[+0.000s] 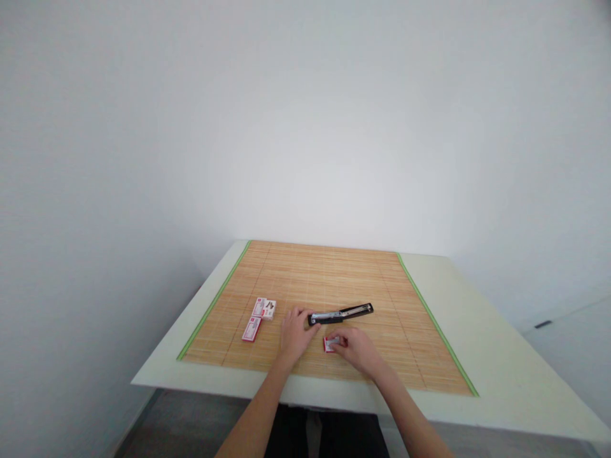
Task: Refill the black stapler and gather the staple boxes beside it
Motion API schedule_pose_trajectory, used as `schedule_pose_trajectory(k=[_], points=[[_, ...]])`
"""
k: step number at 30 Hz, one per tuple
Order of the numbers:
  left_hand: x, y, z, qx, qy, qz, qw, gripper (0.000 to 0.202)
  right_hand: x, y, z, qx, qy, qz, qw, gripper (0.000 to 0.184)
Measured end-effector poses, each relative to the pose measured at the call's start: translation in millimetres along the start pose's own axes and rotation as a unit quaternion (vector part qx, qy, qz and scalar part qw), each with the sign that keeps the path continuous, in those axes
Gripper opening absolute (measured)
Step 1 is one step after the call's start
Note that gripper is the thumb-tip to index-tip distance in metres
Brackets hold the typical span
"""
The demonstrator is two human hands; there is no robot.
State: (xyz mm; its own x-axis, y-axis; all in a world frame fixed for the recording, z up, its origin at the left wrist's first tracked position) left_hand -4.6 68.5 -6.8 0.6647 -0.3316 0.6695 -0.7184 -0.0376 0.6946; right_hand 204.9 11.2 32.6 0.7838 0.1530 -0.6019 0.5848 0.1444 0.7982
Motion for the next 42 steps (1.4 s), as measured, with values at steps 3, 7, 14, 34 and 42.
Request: schedule_pose_trajectory(k=[3, 7, 14, 34, 42], points=[[-1, -0.3, 1, -0.018, -0.01, 0.001, 1.0, 0.035, -3, 2, -9, 0.011, -0.001, 0.001, 1.0, 0.021], [0, 1.8, 8, -0.042, -0.026, -0.001, 0.999, 0.037, -5, 1, -24, 0.034, -0.008, 0.006, 0.999, 0.026], [2, 3.0, 9, -0.049, -0.035, -0.004, 0.998, 0.037, -10, -7, -36, 0.045, -0.01, 0.012, 0.999, 0.023], [3, 4.1, 11, -0.053, -0.029, -0.01, 0.998, 0.037, 6, 5, -19, 0.076, -0.062, 0.033, 0.995, 0.03], [3, 4.1, 11, -0.056, -0.031, -0.016, 0.998, 0.035, -14, -19, -4, 0.083, -0.051, -0.029, 0.995, 0.039]])
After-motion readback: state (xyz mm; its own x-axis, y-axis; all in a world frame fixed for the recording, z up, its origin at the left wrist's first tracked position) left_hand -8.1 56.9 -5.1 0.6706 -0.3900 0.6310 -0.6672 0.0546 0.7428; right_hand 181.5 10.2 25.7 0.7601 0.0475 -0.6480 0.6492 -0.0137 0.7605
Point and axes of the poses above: each hand's wrist, its own z-axis away from the middle knuckle, its own y-axis out of the back of the hand, x = y × z, the point moved 2 cm from there along -z, towards the middle knuckle, and after that the axes turned 2 degrees about z, right-handed, at the moved point
